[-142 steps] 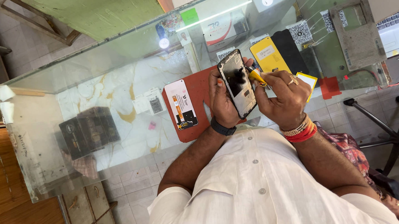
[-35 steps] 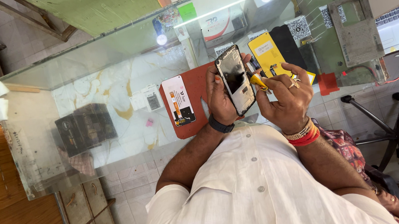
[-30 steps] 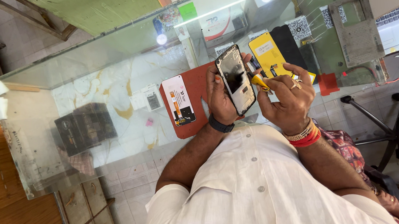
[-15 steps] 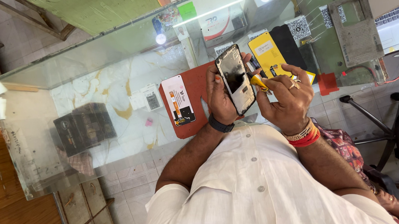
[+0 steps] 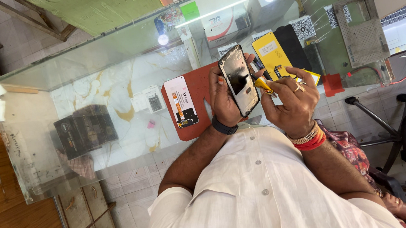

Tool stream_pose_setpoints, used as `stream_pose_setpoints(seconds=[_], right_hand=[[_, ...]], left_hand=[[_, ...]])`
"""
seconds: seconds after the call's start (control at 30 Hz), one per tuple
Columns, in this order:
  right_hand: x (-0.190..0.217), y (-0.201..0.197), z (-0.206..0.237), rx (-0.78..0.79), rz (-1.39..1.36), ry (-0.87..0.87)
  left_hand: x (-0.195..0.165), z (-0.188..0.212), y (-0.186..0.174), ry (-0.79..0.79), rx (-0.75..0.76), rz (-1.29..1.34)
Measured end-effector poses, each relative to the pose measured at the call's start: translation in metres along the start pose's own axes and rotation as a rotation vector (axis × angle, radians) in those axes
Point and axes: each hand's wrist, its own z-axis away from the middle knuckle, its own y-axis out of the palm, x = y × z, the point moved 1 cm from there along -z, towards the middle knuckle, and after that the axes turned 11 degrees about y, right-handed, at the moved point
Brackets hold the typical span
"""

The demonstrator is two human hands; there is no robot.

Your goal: The person applies adhesive to the edges of a smartphone chassis, then places a battery inside and closes the device. They handle the phone, adhesive tube, and battery, and use a small tool to assist with alignment.

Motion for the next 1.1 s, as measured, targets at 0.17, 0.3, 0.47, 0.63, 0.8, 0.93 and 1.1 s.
stream_pose_setpoints(seconds=[0.17,0.3,0.47,0.63,0.8,0.93,1.1], right_hand=[[-0.0001,0.0002,0.0001,0.003,0.0,-0.004],[0.0002,0.0003,0.0002,0.003,-0.001,-0.004],[0.0,-0.0014,0.001,0.016,-0.005,-0.002],[0.0001,-0.0009,0.0006,0.014,-0.008,-0.006],[0.0001,-0.0015,0.0004,0.018,0.003,0.0],[-0.0002,-0.0014,0.0013,0.017,0.001,0.002],[0.0,-0.0013,0.0037,0.033,0.001,0.005]], left_hand=[[0.0003,0.0013,0.0006,0.009,0.004,-0.012],[-0.0008,0.001,-0.0005,-0.007,0.007,-0.03],[-0.0007,0.0022,0.0004,0.007,0.013,-0.038],[-0.0013,0.0011,0.0008,0.012,0.019,-0.046],[-0.0018,-0.0003,0.0019,0.012,0.024,-0.044],[-0.0024,-0.0008,0.0019,0.024,0.032,-0.056],[-0.0038,0.0011,0.0017,0.021,0.023,-0.066]])
